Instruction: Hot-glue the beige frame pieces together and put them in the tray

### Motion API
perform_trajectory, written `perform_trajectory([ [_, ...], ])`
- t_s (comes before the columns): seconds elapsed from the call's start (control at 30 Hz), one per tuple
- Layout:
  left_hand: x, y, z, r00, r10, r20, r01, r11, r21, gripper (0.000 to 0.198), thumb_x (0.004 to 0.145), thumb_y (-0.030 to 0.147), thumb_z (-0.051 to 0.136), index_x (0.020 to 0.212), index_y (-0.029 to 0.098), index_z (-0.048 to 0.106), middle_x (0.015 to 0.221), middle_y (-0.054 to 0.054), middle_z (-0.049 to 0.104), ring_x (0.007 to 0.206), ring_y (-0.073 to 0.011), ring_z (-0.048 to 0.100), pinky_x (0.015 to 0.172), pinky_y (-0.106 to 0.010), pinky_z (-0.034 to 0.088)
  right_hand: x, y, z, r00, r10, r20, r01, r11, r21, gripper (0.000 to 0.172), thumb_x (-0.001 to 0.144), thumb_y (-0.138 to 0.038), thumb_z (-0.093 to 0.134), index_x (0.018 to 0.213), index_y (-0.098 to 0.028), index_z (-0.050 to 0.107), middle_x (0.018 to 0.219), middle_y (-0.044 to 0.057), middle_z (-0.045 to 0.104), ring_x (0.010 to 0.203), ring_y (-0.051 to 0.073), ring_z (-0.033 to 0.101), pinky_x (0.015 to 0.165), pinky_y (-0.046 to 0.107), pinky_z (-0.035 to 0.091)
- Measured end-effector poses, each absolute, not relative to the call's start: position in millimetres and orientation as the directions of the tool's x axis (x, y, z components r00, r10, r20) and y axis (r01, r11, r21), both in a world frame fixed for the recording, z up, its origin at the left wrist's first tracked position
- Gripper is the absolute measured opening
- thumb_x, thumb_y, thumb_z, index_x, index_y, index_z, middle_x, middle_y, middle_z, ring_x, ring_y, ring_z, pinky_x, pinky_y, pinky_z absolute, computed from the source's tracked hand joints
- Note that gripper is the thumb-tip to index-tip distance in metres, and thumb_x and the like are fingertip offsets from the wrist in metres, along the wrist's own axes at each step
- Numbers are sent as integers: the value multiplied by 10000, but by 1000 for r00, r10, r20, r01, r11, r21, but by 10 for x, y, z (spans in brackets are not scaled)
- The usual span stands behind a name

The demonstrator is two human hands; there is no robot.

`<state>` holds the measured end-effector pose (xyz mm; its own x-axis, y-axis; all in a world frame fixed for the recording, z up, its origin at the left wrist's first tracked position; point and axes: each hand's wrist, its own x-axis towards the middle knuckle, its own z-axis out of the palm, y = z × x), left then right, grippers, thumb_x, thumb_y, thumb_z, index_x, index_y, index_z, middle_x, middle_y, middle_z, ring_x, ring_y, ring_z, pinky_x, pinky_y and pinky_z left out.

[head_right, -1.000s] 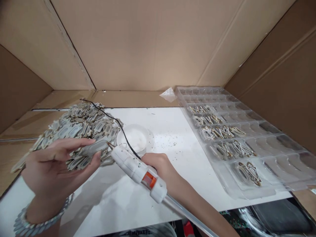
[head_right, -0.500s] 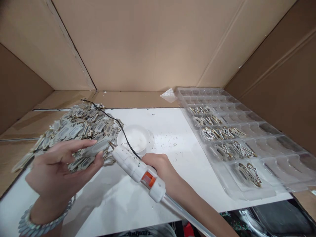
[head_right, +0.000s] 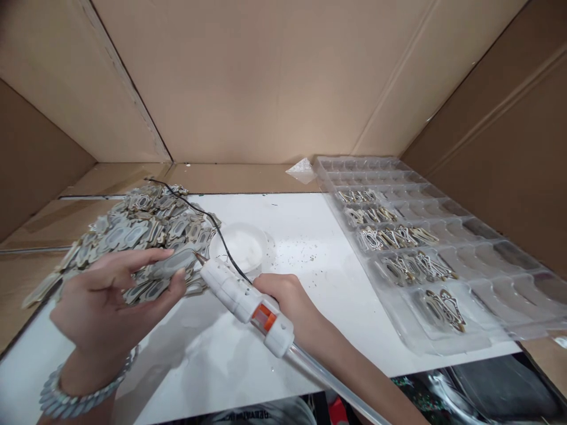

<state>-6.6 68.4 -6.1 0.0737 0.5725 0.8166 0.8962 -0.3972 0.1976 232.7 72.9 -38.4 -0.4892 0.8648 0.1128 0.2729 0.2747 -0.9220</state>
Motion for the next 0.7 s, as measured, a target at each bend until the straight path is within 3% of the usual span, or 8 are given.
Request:
perform_trajectory([
  [0.3,-65,696,-40,87,553,829,905,-392,167,434,802,257,742,657,258,333,798,38,770,720,-148,729,482,-270,476,2326,727,-381,-486,865,121,275,283,-919,172,700,-120,514,595,-217,418,567,-46,458,524,107,426,489,235,288],
  [0.43,-100,707,-63,68,540,839,868,-447,217,531,765,259,771,638,261,256,789,14,769,723,-164,720,491,-288,453,2332,723,-378,-485,861,149,262,306,-915,164,726,-147,523,591,-211,452,559,-40,492,511,110,453,481,232,302],
  [0.57,-137,718,-102,60,541,839,817,-510,270,515,748,231,790,620,261,292,797,4,761,750,-162,710,516,-281,452,2341,725,-367,-494,854,166,265,330,-906,185,750,-144,514,590,-210,448,548,-39,497,498,110,462,477,231,316],
  [0.7,-160,724,-159,-31,583,812,692,-573,438,500,697,177,818,674,260,325,829,9,750,769,-169,716,628,-279,528,2335,739,-339,-457,868,196,302,358,-883,241,797,-175,549,602,-216,414,558,-49,454,489,98,410,468,233,302],
])
